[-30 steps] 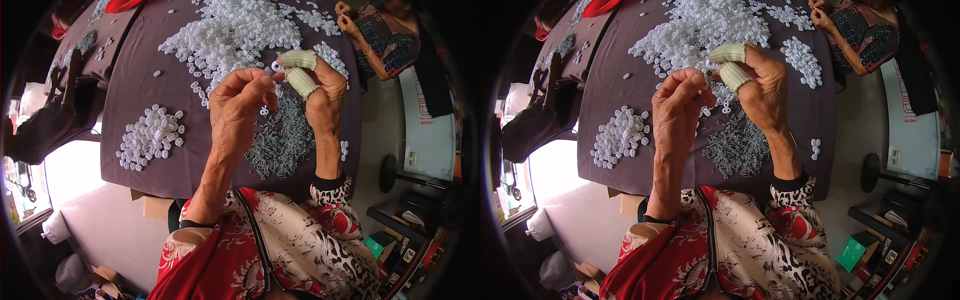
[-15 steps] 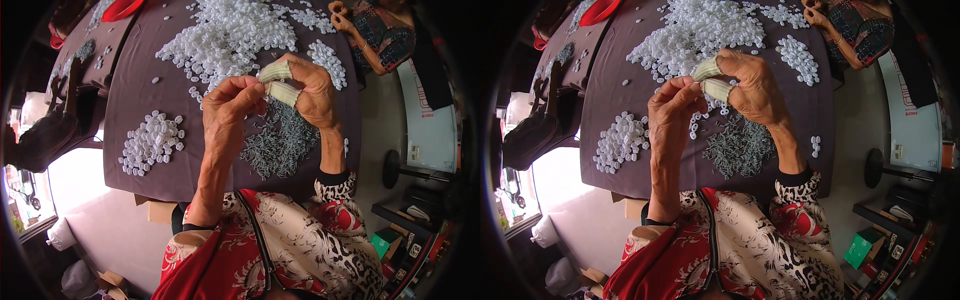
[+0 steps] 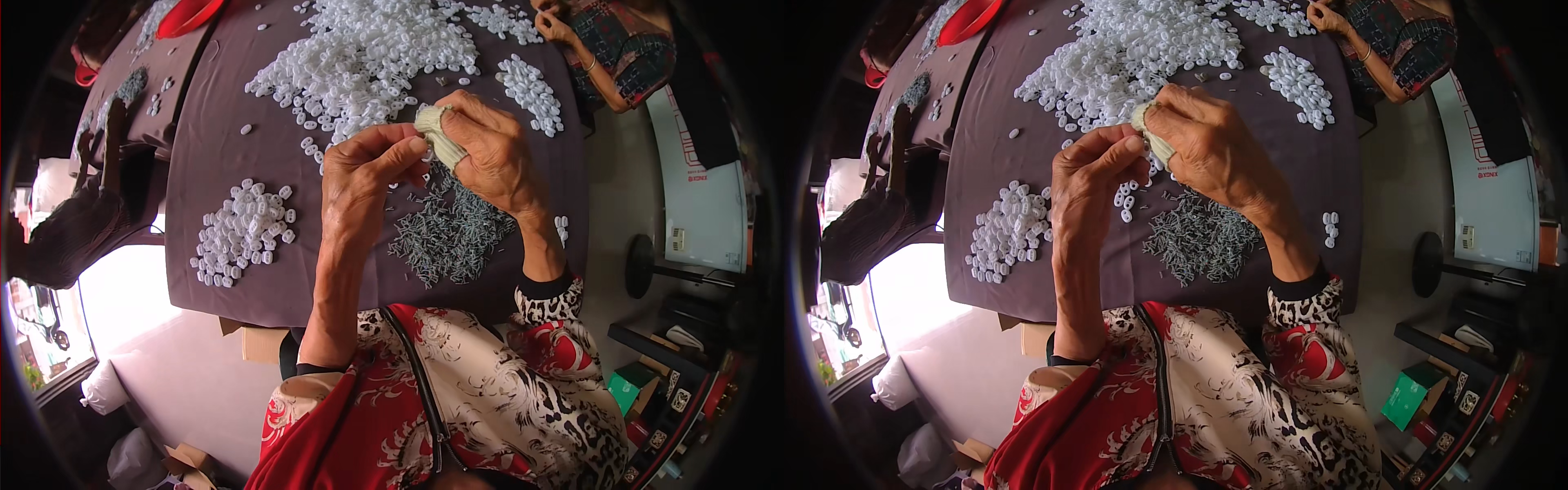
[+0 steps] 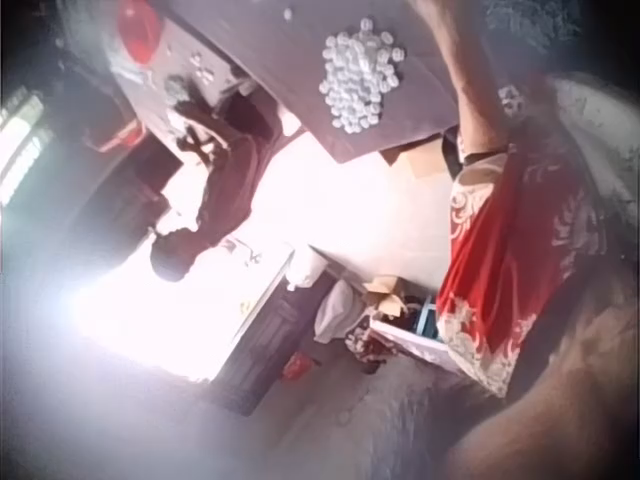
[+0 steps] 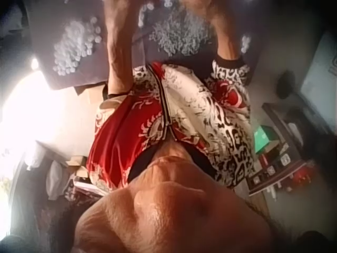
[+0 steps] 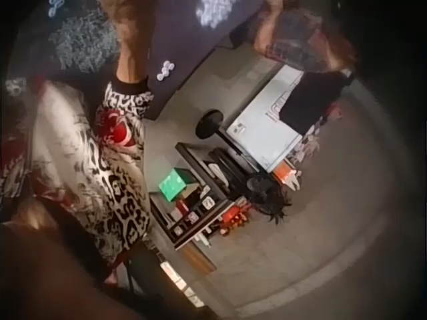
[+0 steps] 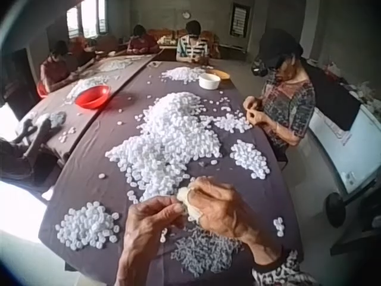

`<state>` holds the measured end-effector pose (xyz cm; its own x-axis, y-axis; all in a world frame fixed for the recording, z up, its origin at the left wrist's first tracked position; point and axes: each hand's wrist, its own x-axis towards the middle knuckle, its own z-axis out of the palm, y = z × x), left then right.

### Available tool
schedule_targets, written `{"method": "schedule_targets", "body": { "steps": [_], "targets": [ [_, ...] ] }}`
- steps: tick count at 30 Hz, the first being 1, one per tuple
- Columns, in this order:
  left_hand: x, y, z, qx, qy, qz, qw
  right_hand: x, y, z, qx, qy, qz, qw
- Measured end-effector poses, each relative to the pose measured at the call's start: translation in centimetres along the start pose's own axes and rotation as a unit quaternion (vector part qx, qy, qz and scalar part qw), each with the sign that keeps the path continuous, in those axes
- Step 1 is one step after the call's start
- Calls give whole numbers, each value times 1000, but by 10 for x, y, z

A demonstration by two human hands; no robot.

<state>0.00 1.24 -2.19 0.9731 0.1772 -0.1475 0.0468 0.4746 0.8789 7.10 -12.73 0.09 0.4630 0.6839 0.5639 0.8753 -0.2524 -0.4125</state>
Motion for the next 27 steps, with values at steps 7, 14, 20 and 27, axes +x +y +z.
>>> {"method": "schedule_targets", "body": {
  "steps": [7,14,20,27],
  "targets": [
    [9,-12,-5,-34,23,-43,998,-11,21,15,89,28,79,992],
    [16,-20,-11,-222,-33,-108,969,-13,15,18,147,57,103,982],
    [15,-25,-10,-255,-51,-126,957,-15,11,18,65,77,25,995],
    [12,-22,-11,-207,-26,-133,969,-15,12,11,-36,34,-90,995]
  ]
}}
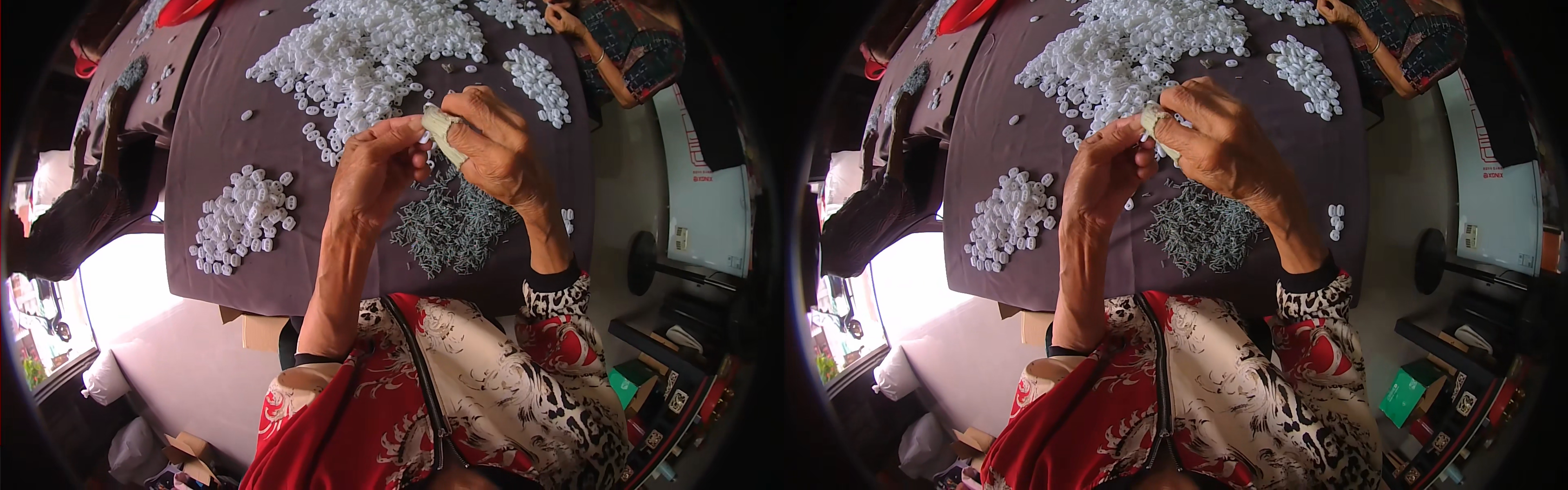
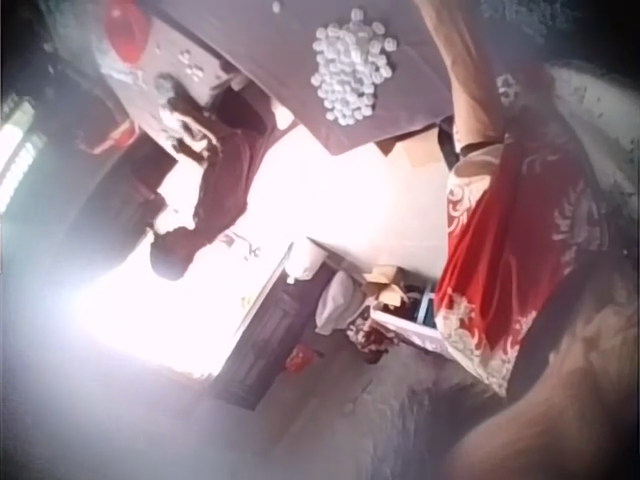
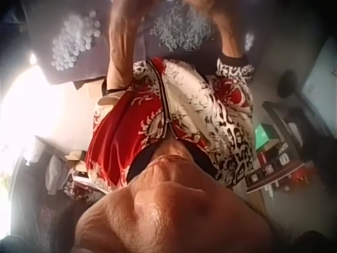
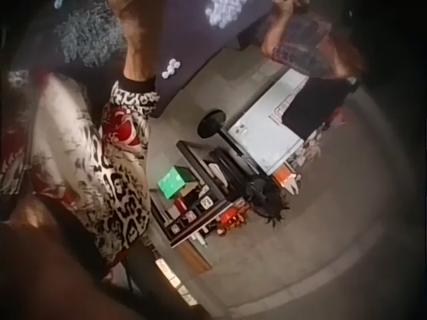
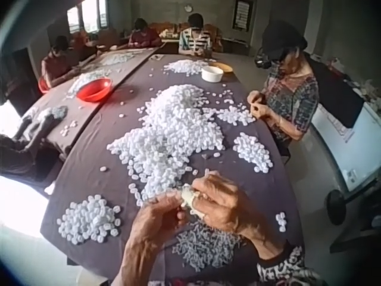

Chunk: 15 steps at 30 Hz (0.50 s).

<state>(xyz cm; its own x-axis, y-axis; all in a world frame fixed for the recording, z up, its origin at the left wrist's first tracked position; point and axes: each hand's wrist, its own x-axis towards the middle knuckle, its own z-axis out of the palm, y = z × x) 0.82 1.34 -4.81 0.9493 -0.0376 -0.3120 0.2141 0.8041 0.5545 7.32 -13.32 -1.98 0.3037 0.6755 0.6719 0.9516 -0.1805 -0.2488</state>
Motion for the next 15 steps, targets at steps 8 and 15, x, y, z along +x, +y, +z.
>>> {"method": "schedule_targets", "body": {
  "steps": [8,15],
  "targets": [
    [0,-6,4,37,5,54,998,-5,8,0,141,10,154,978],
    [-6,-3,9,128,12,170,977,-4,18,-10,308,0,169,936]
  ]
}}
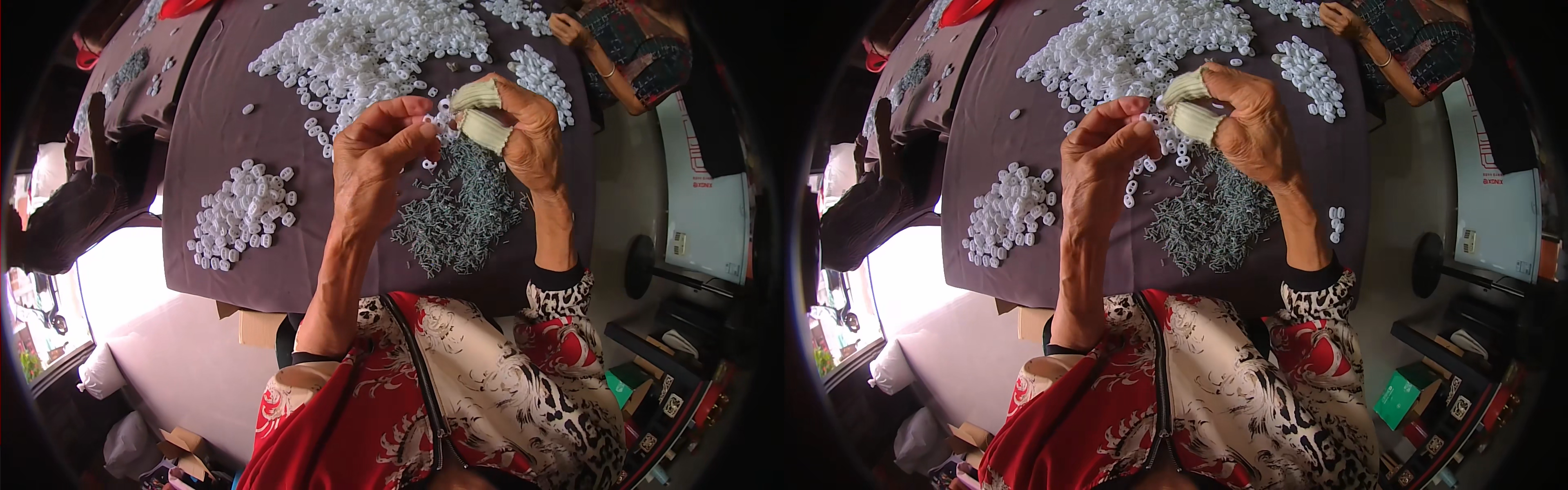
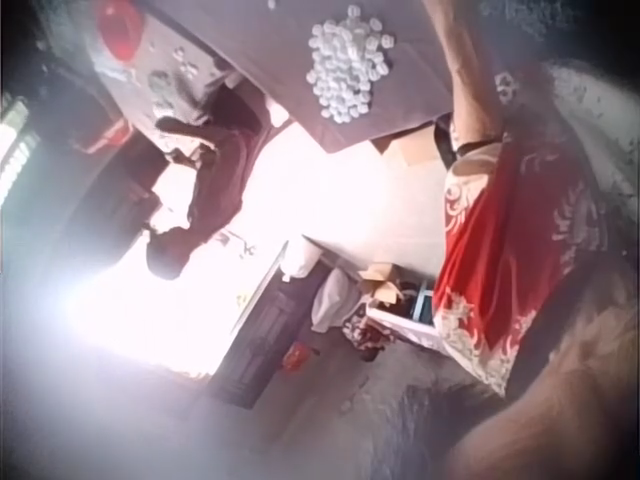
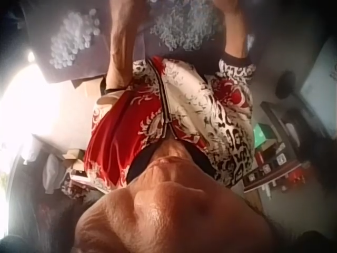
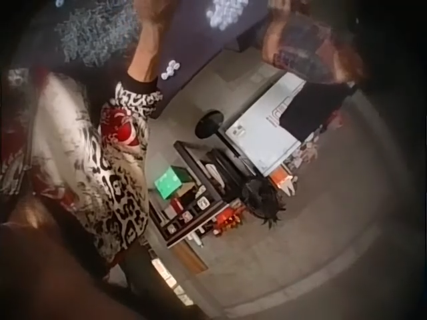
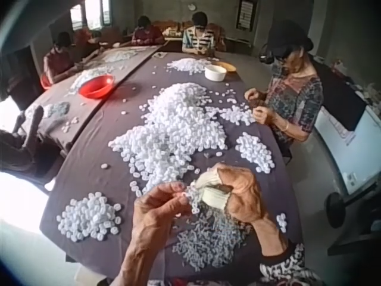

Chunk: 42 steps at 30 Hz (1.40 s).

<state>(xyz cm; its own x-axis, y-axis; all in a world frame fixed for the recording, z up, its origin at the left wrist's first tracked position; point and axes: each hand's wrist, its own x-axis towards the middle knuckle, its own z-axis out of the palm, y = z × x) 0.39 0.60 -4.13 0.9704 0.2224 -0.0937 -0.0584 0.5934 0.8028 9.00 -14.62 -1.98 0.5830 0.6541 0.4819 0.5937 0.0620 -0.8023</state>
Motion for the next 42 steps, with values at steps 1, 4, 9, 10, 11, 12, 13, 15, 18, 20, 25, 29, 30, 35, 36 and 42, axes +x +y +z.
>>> {"method": "schedule_targets", "body": {
  "steps": [1,4,9,10,11,12,13,15,18,20,25,29,30,35,36,42],
  "targets": [
    [0,1,0,30,1,16,999,2,-3,-1,38,-8,28,999],
    [-4,7,3,70,10,33,997,7,-5,-6,6,-44,-10,999],
    [-7,11,6,73,14,43,996,10,-9,-9,-36,-44,22,998],
    [-8,12,7,74,12,44,996,10,-8,-10,-60,-52,13,997],
    [-8,12,7,75,9,45,996,11,-10,-10,-61,-53,12,997],
    [-8,12,6,75,11,46,996,12,-12,-8,-62,-53,10,997],
    [-9,13,6,80,8,49,996,13,-13,-6,-64,-53,8,997],
    [-10,14,5,85,5,51,995,13,-14,-6,-58,-57,13,997],
    [-11,16,7,80,2,45,996,13,-12,-7,-78,-60,-6,995],
    [-11,16,8,100,1,50,994,14,-15,-8,-103,-60,-31,992],
    [-11,15,8,97,9,54,994,18,-22,-4,-130,-54,-37,989],
    [-11,15,10,82,20,69,994,20,-24,-2,-112,-51,-36,992],
    [-11,15,11,81,21,68,994,20,-25,-1,-124,-54,-40,990],
    [-12,14,10,85,33,75,993,20,-25,5,-121,-44,-34,991],
    [-12,14,10,85,33,74,993,20,-23,6,-118,-43,-30,992],
    [-13,13,8,81,46,80,992,20,-25,7,-95,-56,19,994]
  ]
}}
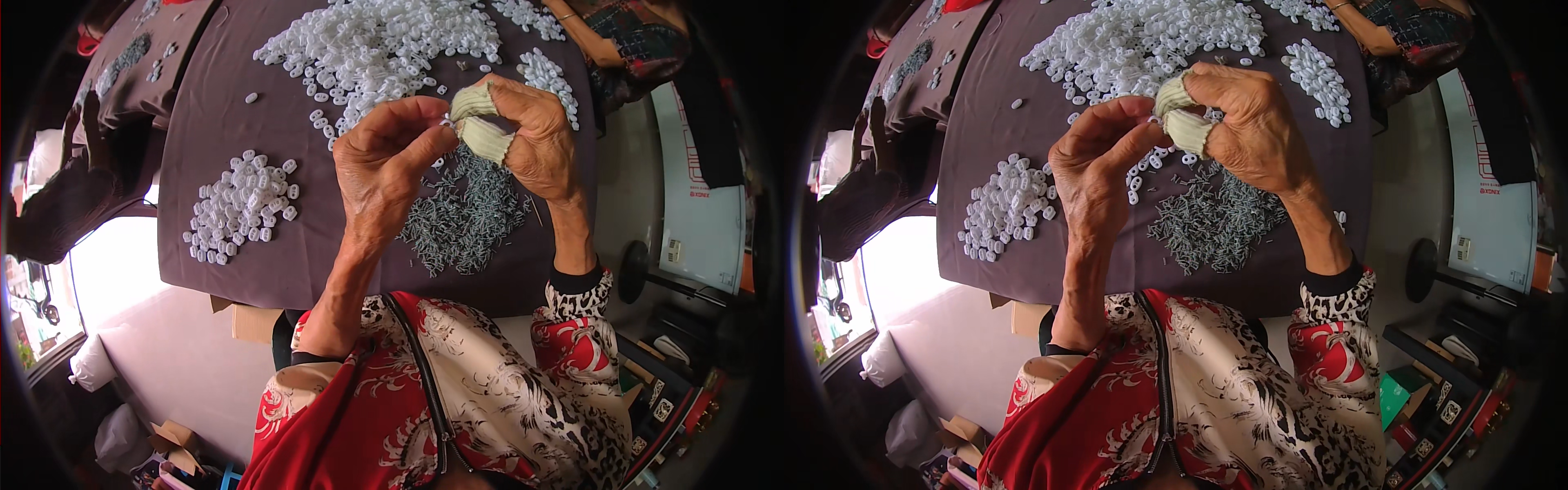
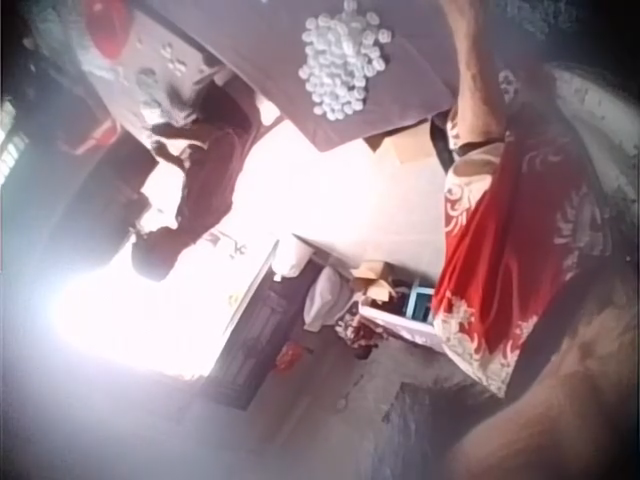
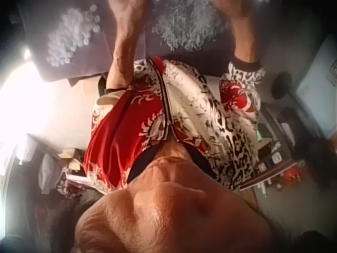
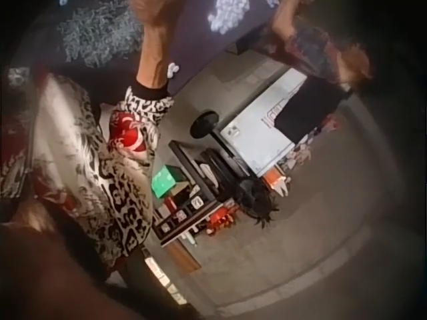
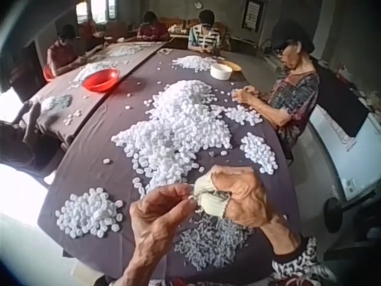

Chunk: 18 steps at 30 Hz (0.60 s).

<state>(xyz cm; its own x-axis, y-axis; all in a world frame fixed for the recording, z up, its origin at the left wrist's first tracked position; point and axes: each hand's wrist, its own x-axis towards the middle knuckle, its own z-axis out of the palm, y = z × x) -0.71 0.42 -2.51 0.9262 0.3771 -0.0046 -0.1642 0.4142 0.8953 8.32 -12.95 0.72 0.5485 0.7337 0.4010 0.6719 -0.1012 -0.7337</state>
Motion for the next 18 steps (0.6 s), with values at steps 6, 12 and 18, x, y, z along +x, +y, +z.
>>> {"method": "schedule_targets", "body": {
  "steps": [6,12,18],
  "targets": [
    [2,-3,0,-26,6,0,1000,-2,10,4,59,9,12,998],
    [0,4,1,-57,-21,-9,998,-2,-4,1,239,30,67,968],
    [1,6,1,-81,-28,-36,996,-7,2,-5,248,50,82,964]
  ]
}}
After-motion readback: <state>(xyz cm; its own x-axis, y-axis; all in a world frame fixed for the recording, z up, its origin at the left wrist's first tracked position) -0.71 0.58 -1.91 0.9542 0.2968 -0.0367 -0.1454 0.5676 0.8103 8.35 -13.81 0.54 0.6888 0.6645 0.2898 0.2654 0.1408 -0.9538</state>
